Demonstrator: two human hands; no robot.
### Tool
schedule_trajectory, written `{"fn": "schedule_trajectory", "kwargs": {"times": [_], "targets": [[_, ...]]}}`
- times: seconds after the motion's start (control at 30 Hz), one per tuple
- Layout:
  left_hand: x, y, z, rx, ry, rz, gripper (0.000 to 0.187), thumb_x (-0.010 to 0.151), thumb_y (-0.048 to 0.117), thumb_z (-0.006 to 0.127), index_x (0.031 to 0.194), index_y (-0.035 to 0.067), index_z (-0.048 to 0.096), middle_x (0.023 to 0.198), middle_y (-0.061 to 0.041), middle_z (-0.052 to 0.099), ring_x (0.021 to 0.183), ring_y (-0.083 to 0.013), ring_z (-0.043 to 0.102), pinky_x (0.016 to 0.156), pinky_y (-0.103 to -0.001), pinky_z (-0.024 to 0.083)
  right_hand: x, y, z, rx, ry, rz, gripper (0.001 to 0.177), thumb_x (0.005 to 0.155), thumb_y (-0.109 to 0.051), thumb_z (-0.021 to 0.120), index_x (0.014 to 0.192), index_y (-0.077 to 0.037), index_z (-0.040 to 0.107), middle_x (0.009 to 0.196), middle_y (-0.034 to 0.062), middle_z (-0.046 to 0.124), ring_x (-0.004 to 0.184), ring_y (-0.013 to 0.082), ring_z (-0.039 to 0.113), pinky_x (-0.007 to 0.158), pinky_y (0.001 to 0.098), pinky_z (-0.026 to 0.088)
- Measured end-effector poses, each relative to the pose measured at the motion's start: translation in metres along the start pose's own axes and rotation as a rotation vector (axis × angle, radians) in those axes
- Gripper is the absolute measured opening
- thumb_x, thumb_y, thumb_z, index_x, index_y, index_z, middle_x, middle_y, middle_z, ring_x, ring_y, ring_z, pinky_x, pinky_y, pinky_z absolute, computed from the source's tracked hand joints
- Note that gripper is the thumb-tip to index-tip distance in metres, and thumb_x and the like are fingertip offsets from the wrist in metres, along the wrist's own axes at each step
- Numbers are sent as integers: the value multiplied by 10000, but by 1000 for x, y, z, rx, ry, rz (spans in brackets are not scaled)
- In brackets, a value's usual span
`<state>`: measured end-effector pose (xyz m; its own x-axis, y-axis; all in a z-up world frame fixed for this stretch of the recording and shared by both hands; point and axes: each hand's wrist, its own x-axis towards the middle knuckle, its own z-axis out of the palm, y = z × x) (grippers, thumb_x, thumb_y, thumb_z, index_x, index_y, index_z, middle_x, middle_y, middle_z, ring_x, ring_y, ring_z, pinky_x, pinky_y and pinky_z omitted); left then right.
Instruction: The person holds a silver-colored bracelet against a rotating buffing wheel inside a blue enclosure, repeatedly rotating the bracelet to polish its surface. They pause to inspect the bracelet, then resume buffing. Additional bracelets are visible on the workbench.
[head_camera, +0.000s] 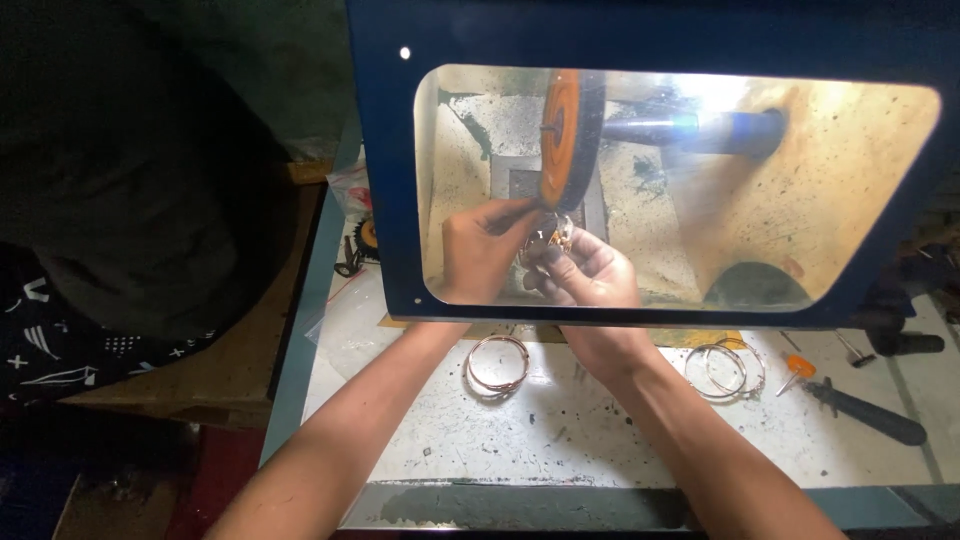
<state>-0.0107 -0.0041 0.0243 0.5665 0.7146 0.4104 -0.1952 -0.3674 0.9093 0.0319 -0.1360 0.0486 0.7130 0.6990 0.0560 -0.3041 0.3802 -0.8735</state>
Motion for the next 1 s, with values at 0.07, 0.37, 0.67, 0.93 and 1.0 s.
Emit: {"fn": "schedule_trajectory", "kwargs": {"times": [0.07,0.37,0.67,0.93,1.0], "targets": [[1,-7,-1,-7,-18,-39,192,871,239,858,1028,135,821,917,-120,801,933,-245,780,733,-373,649,0,0,3,10,15,6,250,948,-113,710,1114,63,649,933,145,715,867,202,711,822,349,627],[6,-7,-3,-16,-28,-204,285,863,291,851,1069,97,812,951,-158,798,966,-267,772,768,-396,625,12,1,9,28,32,16,221,950,-159,729,1026,42,678,916,168,741,837,200,736,748,301,636],[2,-3,-5,-43,29,-167,223,885,215,831,1074,99,810,941,-160,798,966,-247,762,740,-383,628,11,2,9,-100,32,-20,192,969,-173,721,975,15,681,856,150,731,768,176,700,693,269,595],[-14,25,-7,-53,128,80,124,951,163,773,1066,156,819,961,-123,812,987,-260,774,803,-387,639,-8,-16,10,-541,-82,-161,257,922,-198,773,1114,-27,768,933,157,780,938,171,695,887,419,579],[-14,27,-8,-38,140,193,120,978,175,750,1076,161,818,976,-77,817,978,-210,779,832,-362,633,-9,-12,5,-595,-75,-148,314,908,-223,786,1167,-45,764,995,170,785,1015,199,706,917,440,573]]}}
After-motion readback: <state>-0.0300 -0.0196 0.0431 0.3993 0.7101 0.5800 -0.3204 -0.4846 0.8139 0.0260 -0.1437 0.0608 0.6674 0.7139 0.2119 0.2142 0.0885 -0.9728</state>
